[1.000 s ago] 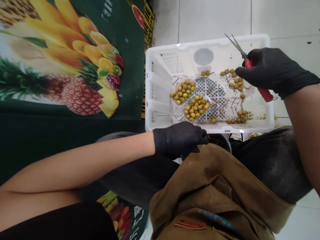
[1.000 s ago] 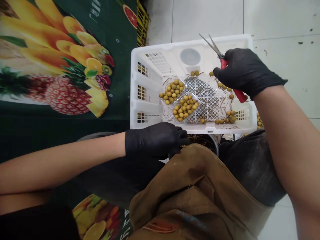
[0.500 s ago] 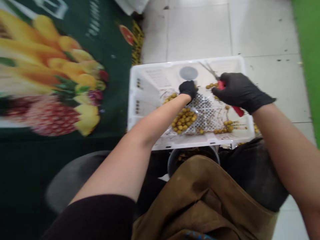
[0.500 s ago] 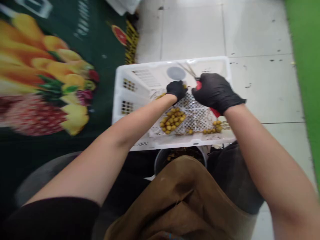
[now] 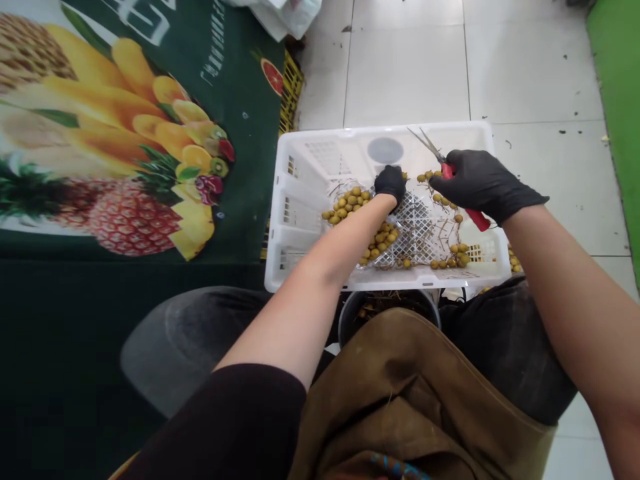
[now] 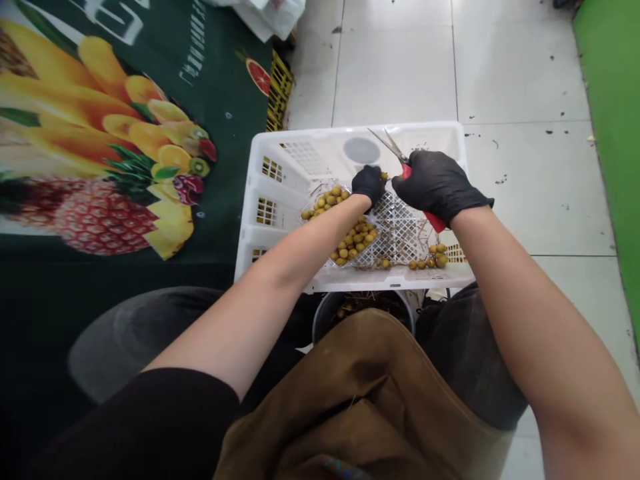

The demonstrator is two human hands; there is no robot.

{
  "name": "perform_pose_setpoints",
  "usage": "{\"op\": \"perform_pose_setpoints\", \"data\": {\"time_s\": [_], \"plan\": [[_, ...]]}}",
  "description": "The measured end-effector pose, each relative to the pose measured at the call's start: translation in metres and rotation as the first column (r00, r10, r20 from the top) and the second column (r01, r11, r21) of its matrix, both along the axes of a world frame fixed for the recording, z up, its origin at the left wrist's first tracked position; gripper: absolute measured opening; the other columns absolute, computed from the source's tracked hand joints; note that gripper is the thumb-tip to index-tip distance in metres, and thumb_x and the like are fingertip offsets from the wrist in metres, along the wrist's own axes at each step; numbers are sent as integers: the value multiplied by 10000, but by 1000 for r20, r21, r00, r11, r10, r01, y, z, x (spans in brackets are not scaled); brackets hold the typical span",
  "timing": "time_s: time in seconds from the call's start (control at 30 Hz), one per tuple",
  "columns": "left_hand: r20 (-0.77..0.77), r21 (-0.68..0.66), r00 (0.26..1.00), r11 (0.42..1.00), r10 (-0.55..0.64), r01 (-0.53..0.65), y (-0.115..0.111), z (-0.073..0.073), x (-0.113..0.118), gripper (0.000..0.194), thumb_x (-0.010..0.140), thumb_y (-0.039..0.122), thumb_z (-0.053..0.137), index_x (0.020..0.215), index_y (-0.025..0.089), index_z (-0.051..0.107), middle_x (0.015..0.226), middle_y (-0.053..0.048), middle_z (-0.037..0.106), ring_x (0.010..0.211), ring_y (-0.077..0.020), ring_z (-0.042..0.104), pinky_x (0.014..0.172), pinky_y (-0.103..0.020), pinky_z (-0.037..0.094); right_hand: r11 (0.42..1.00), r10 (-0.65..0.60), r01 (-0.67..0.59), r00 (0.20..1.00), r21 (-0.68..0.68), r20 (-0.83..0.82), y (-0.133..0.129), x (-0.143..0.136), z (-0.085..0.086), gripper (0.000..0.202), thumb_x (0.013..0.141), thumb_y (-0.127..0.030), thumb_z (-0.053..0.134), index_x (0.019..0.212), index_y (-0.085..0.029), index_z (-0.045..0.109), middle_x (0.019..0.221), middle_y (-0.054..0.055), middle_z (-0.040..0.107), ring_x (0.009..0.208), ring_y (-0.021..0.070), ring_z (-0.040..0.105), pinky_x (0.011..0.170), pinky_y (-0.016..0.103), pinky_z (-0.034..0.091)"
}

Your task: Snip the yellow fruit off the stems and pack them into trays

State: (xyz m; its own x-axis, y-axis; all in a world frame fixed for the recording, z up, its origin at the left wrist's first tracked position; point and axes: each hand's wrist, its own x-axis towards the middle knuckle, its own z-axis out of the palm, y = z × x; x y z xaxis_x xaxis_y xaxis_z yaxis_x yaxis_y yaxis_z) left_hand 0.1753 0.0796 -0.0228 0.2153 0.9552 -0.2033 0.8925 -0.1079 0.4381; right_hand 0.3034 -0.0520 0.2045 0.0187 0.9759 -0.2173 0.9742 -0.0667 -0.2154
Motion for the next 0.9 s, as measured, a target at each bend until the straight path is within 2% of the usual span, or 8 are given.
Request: {"op": "perform_pose_setpoints", "data": {"time_s": [0.2, 0.33, 0.43, 0.5, 0.57, 0.67, 0.73, 0.9], "plan": [[389, 37, 921, 999, 18, -35, -3, 1, -44, 109, 1013, 222, 743, 1068, 132, 767, 1042, -99, 816, 1095, -247, 723, 1036, -359, 542, 999, 2, -2, 1000, -41, 23, -3, 0, 10, 268, 1034, -370, 687, 1077, -116, 760, 912, 135, 690, 845, 217, 559, 851, 389, 459], [762, -264, 621, 964, 184, 39, -13, 18, -74, 136, 957, 252, 792, 1029, 170, 710, 920, -38, 773, 837, -172, 737, 908, -351, 610, 997, -24, 26, 999, -73, 24, -2, 1, 8, 274, 1028, -402, 712, 1051, -132, 752, 882, 122, 672, 846, 229, 567, 856, 397, 479], [870, -404, 362, 905, 334, 134, -11, 25, -81, 203, 937, 240, 765, 1122, 185, 703, 1028, -52, 798, 946, -180, 787, 968, -371, 651, 996, -50, 50, 999, -79, 7, 0, 1, 6, 241, 1006, -392, 725, 1049, -158, 761, 876, 117, 674, 864, 259, 599, 876, 413, 510], [872, -452, 277, 881, 404, 139, -4, 22, -76, 169, 966, 237, 718, 1128, 187, 713, 1022, -56, 798, 1035, -195, 799, 1010, -375, 654, 996, -52, 52, 999, -75, -4, 0, 1, 5, 231, 988, -387, 735, 1043, -164, 765, 881, 119, 678, 875, 272, 615, 883, 418, 521], [830, -493, 319, 870, 458, 33, 4, 13, -64, 111, 1000, 274, 707, 1063, 184, 722, 982, -70, 789, 1057, -226, 799, 1009, -388, 655, 996, -54, 54, 999, -70, -1, 0, 2, 4, 237, 984, -387, 735, 1040, -158, 764, 884, 123, 680, 885, 274, 625, 889, 418, 524], [624, -371, 652, 898, 430, -237, 10, -1, -40, 221, 972, 367, 794, 1038, 158, 764, 1060, -140, 809, 1191, -328, 773, 1083, -456, 621, 996, -52, 53, 999, -73, 15, 1, 0, 4, 278, 1005, -411, 718, 1043, -139, 757, 886, 133, 684, 899, 265, 621, 905, 416, 508], [392, -196, 855, 939, 338, -282, 9, -6, -28, 372, 921, 399, 854, 1152, 113, 800, 1256, -215, 804, 1359, -409, 700, 1208, -521, 542, 996, -40, 41, 999, -79, 22, 1, -1, 4, 301, 1011, -430, 713, 1044, -133, 752, 889, 135, 687, 889, 253, 607, 896, 408, 493], [133, -99, 969, 975, 210, -198, 3, -10, -11, 500, 1010, 362, 748, 1416, 71, 736, 1536, -276, 692, 1492, -436, 613, 1298, -542, 448, 996, -16, 20, 999, -88, 47, 2, -3, 4, 335, 1013, -474, 706, 1045, -142, 741, 912, 134, 698, 865, 239, 589, 866, 395, 485]]}}
